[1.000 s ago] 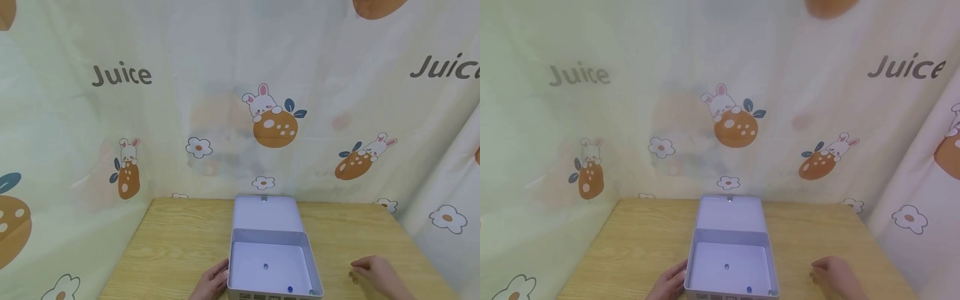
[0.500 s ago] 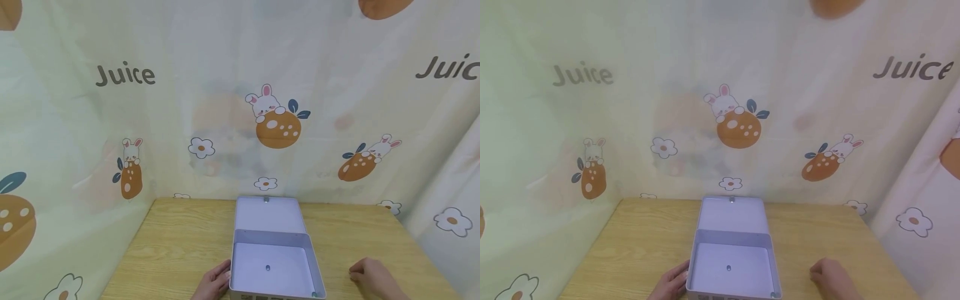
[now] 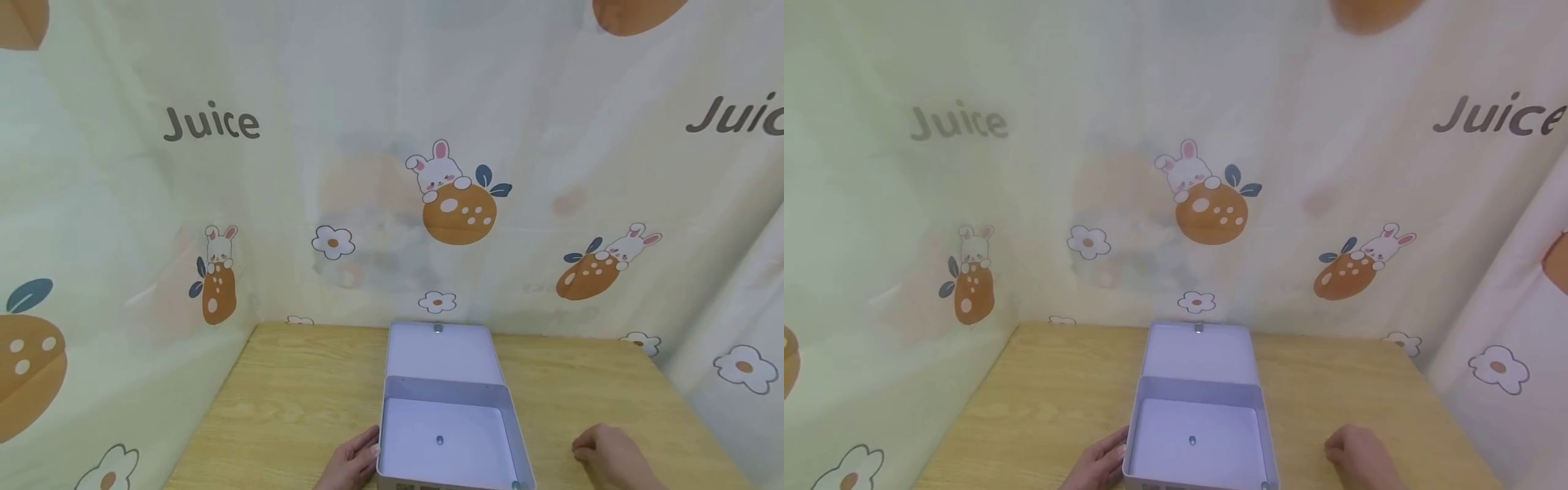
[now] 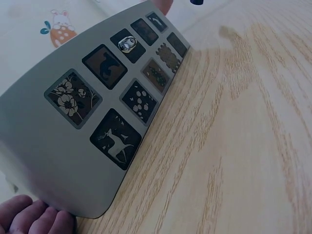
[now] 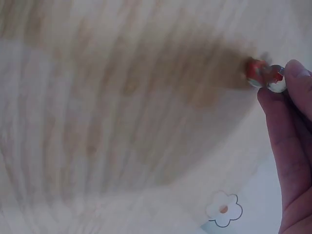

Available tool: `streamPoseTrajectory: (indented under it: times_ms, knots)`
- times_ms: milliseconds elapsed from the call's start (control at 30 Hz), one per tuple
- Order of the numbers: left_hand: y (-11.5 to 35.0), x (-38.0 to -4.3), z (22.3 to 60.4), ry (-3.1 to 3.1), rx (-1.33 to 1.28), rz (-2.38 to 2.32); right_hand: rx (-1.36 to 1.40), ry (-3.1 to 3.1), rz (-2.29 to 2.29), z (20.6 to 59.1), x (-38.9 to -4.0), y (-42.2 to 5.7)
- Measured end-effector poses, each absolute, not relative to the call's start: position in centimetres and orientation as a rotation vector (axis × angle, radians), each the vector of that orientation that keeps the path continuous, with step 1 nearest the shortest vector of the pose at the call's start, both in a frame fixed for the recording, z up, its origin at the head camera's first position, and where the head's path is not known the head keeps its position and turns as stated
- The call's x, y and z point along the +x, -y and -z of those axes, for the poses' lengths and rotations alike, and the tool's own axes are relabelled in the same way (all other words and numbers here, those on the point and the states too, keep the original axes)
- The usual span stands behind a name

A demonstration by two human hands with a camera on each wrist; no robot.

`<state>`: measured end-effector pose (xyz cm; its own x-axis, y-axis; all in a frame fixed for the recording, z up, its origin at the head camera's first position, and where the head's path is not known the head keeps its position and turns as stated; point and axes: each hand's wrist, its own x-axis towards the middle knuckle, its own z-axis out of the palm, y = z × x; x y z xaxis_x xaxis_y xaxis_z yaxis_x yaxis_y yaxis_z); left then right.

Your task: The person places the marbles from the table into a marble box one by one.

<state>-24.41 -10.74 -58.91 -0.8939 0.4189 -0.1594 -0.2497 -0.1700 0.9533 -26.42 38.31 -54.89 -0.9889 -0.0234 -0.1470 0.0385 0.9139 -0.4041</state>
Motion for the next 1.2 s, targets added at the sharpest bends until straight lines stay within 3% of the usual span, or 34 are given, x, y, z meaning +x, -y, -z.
streamPoseTrajectory:
  times_ms: [400,633,967,1200]
  knots:
    - [10.7,-24.3,58.5,-1.692,0.183,-2.114,0.073,-2.789,1.223,48.4,-27.3,-35.9]
    - [10.8,-24.2,58.5,-1.693,0.186,-2.108,-0.018,-2.784,1.294,45.4,-28.2,-31.3]
    - [10.8,-24.3,58.8,-1.675,0.203,-2.118,-0.217,-2.897,0.995,47.0,-31.3,-21.8]
    - [10.5,-24.2,58.9,-1.673,0.204,-2.13,-0.393,-2.916,0.584,49.0,-31.3,-18.1]
